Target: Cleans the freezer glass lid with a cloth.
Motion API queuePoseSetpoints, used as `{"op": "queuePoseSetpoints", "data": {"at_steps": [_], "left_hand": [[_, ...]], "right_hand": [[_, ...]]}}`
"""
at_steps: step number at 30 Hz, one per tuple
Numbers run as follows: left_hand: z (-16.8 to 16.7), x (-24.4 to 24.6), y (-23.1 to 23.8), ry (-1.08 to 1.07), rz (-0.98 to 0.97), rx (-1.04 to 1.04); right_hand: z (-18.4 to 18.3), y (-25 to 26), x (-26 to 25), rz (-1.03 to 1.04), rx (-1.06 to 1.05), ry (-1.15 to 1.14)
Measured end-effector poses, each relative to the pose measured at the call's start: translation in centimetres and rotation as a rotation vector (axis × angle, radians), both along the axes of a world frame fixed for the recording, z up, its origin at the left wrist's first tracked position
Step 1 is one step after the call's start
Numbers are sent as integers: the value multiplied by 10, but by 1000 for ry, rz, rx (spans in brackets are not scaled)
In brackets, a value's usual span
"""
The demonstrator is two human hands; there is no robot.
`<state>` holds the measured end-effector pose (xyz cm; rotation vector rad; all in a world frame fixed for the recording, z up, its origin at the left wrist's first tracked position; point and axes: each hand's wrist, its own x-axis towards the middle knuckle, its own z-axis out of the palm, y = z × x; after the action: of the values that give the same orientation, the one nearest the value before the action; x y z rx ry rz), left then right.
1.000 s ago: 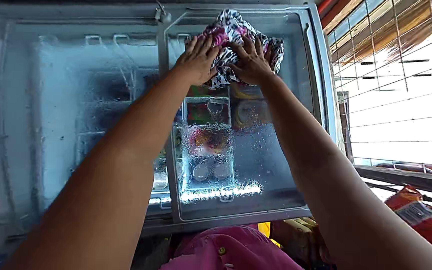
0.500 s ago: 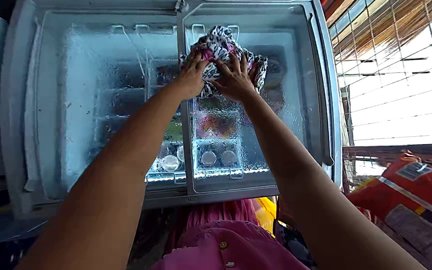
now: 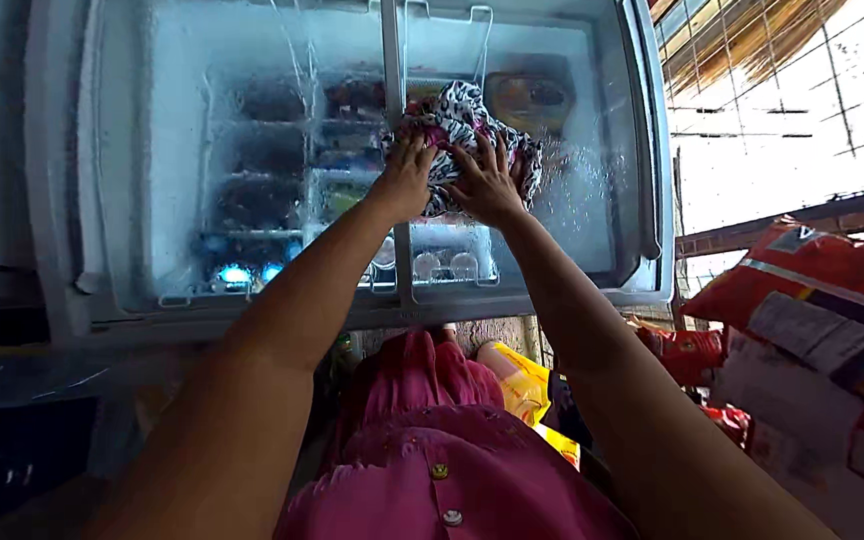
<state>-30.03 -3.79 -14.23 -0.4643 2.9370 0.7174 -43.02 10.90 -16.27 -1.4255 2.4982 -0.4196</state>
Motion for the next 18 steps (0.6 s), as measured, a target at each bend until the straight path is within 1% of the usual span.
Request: {"op": "queuePoseSetpoints", "data": {"at_steps": [5, 8, 14, 16, 18], "left_hand": [[-5, 35, 36, -16, -20, 22], [-6, 56, 56, -19, -21, 27], [-9, 82, 88, -28, -1, 36], [-10, 87, 98, -34, 9, 54], [-9, 94, 109, -26, 27, 89]], "right_hand": [[-10, 38, 34, -8, -52, 3], [-12, 55, 49, 6, -31, -10], [-9, 80, 64, 48, -19, -40], [-4, 86, 65, 65, 22, -71], [11, 88, 63, 77, 109, -136]]}}
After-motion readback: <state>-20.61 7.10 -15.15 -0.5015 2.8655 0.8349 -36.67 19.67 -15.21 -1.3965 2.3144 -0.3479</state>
